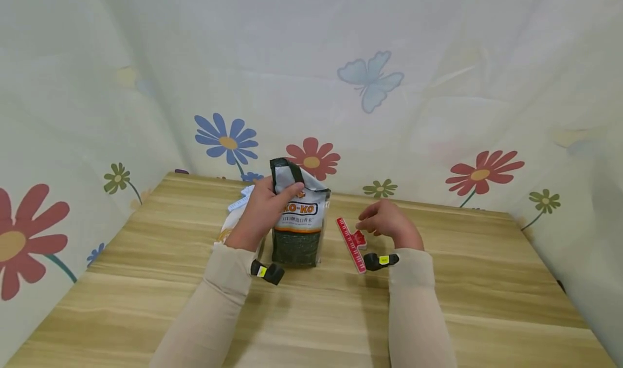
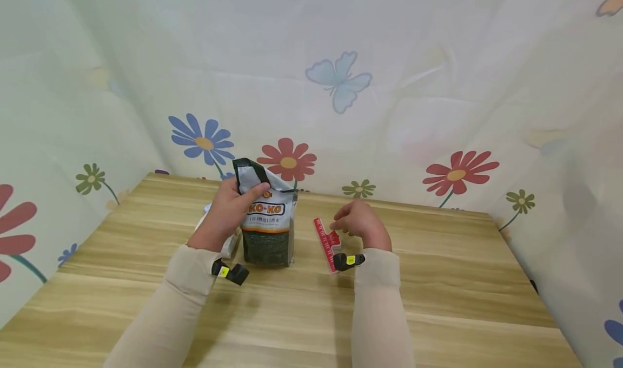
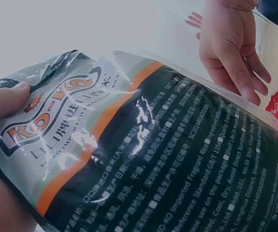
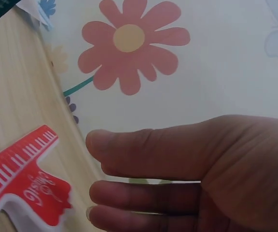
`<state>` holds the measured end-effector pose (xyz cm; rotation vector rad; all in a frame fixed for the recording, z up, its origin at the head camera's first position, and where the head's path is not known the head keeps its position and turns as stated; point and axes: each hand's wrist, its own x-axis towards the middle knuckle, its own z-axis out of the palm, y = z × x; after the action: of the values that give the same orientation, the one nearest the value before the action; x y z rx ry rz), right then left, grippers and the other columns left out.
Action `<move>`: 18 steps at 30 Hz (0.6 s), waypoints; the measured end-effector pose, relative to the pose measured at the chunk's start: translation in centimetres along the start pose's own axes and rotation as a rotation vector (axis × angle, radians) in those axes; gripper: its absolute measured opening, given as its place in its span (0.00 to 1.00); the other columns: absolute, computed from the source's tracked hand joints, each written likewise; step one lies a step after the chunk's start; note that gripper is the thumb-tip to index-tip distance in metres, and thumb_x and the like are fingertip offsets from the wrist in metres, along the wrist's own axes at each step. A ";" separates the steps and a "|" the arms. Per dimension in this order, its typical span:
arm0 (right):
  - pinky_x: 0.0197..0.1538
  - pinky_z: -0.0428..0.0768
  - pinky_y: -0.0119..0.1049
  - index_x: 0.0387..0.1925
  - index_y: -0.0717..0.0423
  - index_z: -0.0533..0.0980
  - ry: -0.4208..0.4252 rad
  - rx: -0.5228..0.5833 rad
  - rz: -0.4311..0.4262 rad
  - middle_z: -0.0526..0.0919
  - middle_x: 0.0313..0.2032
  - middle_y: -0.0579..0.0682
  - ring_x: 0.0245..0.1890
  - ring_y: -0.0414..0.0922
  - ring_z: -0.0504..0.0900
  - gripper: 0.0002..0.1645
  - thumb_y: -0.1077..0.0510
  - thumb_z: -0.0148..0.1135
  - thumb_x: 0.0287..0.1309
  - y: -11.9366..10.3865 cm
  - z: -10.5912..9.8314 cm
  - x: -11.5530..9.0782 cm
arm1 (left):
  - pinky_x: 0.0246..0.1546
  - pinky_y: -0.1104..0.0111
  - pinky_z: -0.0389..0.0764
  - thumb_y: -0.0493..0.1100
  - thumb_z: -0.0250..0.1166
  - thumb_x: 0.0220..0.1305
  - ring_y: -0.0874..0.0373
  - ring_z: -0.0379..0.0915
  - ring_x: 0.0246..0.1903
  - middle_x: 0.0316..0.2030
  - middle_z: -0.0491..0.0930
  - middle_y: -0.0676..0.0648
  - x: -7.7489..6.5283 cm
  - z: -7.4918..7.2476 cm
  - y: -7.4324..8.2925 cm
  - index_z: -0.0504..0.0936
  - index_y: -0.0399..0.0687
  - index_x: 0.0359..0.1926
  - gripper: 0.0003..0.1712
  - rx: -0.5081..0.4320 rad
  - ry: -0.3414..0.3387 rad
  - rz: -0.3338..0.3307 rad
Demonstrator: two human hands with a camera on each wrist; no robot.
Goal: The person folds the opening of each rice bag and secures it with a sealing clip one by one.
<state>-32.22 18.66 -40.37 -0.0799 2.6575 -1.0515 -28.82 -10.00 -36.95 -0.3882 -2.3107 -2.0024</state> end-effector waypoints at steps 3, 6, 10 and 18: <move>0.47 0.82 0.43 0.48 0.58 0.81 -0.017 0.011 0.017 0.85 0.41 0.52 0.41 0.49 0.82 0.19 0.55 0.69 0.56 0.0 0.1 0.3 | 0.40 0.62 0.82 0.56 0.63 0.65 0.55 0.83 0.37 0.42 0.84 0.41 0.1 -0.1 0.1 0.80 0.47 0.49 0.20 0.006 0.000 0.006; 0.45 0.82 0.42 0.48 0.56 0.81 -0.041 0.012 0.063 0.85 0.40 0.51 0.39 0.49 0.83 0.19 0.55 0.70 0.54 0.2 0.7 0.3 | 0.39 0.62 0.82 0.55 0.63 0.65 0.55 0.83 0.36 0.41 0.84 0.41 -0.2 -0.1 -0.1 0.80 0.47 0.48 0.19 0.018 -0.001 0.004; 0.42 0.81 0.40 0.44 0.55 0.83 -0.041 -0.004 0.116 0.84 0.37 0.51 0.35 0.48 0.82 0.16 0.55 0.72 0.52 0.4 1.2 0.2 | 0.40 0.62 0.82 0.55 0.63 0.65 0.55 0.83 0.37 0.41 0.84 0.41 -0.3 -0.2 -0.4 0.81 0.47 0.48 0.19 0.017 -0.005 0.021; 0.33 0.78 0.37 0.28 0.54 0.84 -0.033 -0.100 0.113 0.84 0.28 0.52 0.29 0.47 0.79 0.07 0.55 0.73 0.49 0.5 1.3 0.3 | 0.40 0.63 0.82 0.54 0.63 0.66 0.56 0.83 0.37 0.41 0.84 0.42 0.1 0.0 -0.3 0.80 0.46 0.47 0.18 -0.029 -0.010 0.026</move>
<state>-32.15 18.13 -41.70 0.0315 2.6495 -0.8750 -28.95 -10.04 -37.18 -0.4284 -2.2727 -2.0290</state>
